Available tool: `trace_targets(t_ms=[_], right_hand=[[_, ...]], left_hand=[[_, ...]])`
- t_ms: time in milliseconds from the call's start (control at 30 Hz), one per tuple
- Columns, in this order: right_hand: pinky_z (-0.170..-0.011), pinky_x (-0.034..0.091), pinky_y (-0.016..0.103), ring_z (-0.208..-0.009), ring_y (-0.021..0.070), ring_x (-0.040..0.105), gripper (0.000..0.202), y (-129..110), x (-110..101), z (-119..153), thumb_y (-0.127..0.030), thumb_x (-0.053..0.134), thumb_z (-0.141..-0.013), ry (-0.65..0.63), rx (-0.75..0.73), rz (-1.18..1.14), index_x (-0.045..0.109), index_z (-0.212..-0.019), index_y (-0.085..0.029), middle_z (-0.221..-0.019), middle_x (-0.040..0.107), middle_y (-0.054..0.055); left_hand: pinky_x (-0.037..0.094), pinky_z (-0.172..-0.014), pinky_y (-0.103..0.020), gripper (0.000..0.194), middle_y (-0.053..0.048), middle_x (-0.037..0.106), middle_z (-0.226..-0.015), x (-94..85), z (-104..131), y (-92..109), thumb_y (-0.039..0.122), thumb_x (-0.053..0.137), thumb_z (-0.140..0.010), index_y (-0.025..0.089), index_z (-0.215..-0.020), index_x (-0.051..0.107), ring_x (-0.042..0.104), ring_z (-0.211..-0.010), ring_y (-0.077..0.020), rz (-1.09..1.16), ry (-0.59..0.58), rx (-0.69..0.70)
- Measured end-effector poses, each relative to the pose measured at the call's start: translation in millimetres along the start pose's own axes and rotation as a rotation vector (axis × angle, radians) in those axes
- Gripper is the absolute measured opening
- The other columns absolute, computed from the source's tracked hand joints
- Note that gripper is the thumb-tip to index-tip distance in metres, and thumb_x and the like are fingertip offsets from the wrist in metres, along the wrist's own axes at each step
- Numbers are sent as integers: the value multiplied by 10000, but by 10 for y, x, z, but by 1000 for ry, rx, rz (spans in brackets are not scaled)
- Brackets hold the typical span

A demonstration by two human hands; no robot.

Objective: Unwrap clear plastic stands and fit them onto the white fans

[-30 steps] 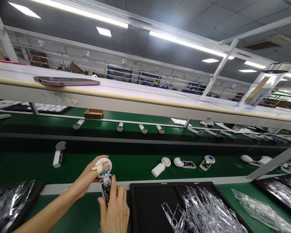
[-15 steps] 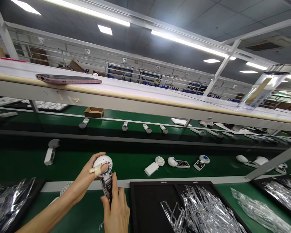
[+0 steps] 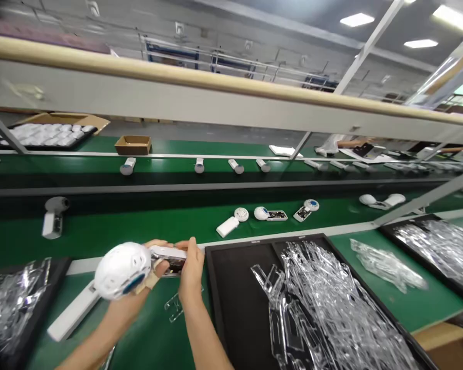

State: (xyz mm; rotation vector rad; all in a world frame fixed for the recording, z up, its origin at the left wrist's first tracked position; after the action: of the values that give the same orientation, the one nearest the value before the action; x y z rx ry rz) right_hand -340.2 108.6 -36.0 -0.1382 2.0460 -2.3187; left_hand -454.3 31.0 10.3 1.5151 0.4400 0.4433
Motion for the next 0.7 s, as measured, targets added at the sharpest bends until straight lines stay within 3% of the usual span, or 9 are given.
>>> trace_targets(t_ms=[67,233,333,400,500,567,633,700], right_hand=[[-531,419,262,-512,141,504,563,19,43,-38,-577,316,-862,16,-8,7,518,-502,-195,-504,520,2],[-538,406,250,-522,132,489,582,167,145,-191,-559,252,-883,5,-14,84,487,-488,-202,-490,479,-10],[-510,421,254,-544,149,532,576,336,255,-397,-532,237,-901,-117,-2,186,559,-575,-183,-532,531,7],[-564,470,276,-671,180,602,493,430,258,-460,-498,312,-896,-231,-34,269,658,-792,-163,-725,637,50],[-782,498,376,-909,240,622,337,614,67,-302,-344,459,-844,-387,-115,396,651,-1077,-195,-1033,647,97],[-870,469,453,-994,288,608,347,823,-106,-65,-200,474,-794,-528,-192,515,664,-1085,-195,-1092,643,125],[-927,439,505,-1157,339,520,483,1035,-185,242,-107,469,-746,-741,-490,851,596,-1208,-175,-1236,582,157],[-964,418,513,-1219,350,462,559,1235,-253,433,-90,514,-722,-825,-719,1064,535,-1275,-165,-1301,541,156]], left_hand=[[465,-893,-334,324,-40,686,-973,19,42,45,325,746,-633,247,-936,663,618,-946,-259,-97,3,42],[481,-868,-333,310,-50,677,-963,-45,8,-97,360,731,-646,223,-911,649,622,-922,-246,-85,87,63],[502,-835,-353,381,-68,680,-940,-100,-360,-398,428,703,-664,181,-942,619,634,-899,-234,19,92,-67],[527,-765,-349,465,-86,683,-938,-203,-764,-701,466,677,-673,154,-1008,598,646,-863,-228,36,136,-230],[541,-655,-332,478,-119,670,-945,-487,-1452,-1099,453,643,-688,115,-1024,603,652,-812,-227,-95,215,-360],[537,-621,-330,481,-131,667,-938,-748,-1816,-1296,441,653,-677,104,-1018,607,653,-792,-232,-189,259,-397],[527,-636,-340,488,-146,667,-924,-1035,-1999,-1408,457,659,-665,95,-989,614,650,-824,-256,-310,292,-422],[505,-714,-367,520,-159,661,-949,-1297,-1970,-1396,481,657,-656,93,-999,615,627,-920,-294,-455,309,-415]])
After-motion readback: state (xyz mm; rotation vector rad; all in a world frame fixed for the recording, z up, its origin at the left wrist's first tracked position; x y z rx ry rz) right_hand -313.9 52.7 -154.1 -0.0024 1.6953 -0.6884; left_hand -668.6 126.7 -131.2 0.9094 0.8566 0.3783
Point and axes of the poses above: each hand's wrist, its own z-axis away from the middle knuckle, its own x-axis out of the palm, y = z × x, the point moved 7 cm from there along -z, towards the middle knuckle
